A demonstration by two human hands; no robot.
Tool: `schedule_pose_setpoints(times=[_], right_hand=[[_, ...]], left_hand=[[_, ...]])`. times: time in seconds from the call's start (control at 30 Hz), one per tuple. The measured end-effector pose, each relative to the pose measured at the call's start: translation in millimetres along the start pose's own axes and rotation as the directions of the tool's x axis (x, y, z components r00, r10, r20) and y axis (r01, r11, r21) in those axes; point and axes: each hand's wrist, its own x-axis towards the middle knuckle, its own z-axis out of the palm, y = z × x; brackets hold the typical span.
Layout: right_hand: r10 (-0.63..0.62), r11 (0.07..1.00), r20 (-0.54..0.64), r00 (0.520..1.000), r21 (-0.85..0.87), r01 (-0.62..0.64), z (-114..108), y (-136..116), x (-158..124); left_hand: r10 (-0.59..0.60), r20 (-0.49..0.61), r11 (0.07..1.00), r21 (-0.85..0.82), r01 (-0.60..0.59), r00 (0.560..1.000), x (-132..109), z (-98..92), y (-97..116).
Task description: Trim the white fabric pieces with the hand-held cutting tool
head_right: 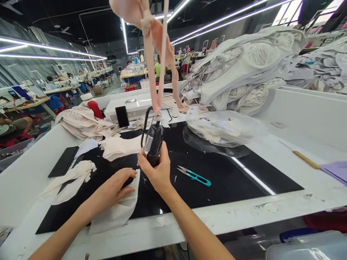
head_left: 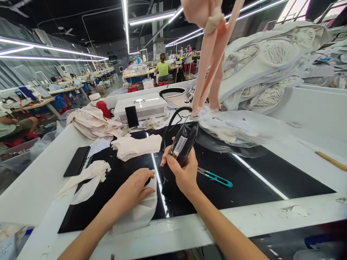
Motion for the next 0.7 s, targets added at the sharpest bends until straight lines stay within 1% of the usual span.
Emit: schedule_pose_setpoints(times=[0.07, 0.17, 0.27, 0.37, 0.5, 0.7], right_hand=[[0.004, 1.0, 0.006, 1.0, 0.005, -0.004, 3, 2, 1], [0.005, 1.0, 0.012, 1.0, 0.011, -0.005, 8, 5, 2], [0.009, 1.0, 0.012, 1.0, 0.004, -0.009, 11, 9, 3], [0.019, 1.0, 0.013, 1.0, -0.008, -0.019, 14, 12, 3], [0.027, 0.999, 0.02, 0.999, -0.02, -0.027, 19, 13, 1], [0.033, 0.999, 0.024, 0.999, -0.03, -0.033, 22, 15, -1]], left_hand=[[-0.012, 0.064, 1.0, -0.016, 0.013, 0.998, 4, 3.8, -7], [-0.057, 0.156, 0.998, -0.002, 0.058, 0.986, 3, 5.6, -11], [-0.113, 0.188, 0.994, 0.013, 0.113, 0.976, -1, 4.4, -11], [-0.14, 0.193, 0.99, 0.041, 0.135, 0.971, -5, 4.3, -11], [-0.126, 0.155, 0.991, 0.072, 0.116, 0.98, -9, 6.7, -14], [-0.127, 0.155, 0.991, 0.052, 0.121, 0.98, -10, 7.0, -13]])
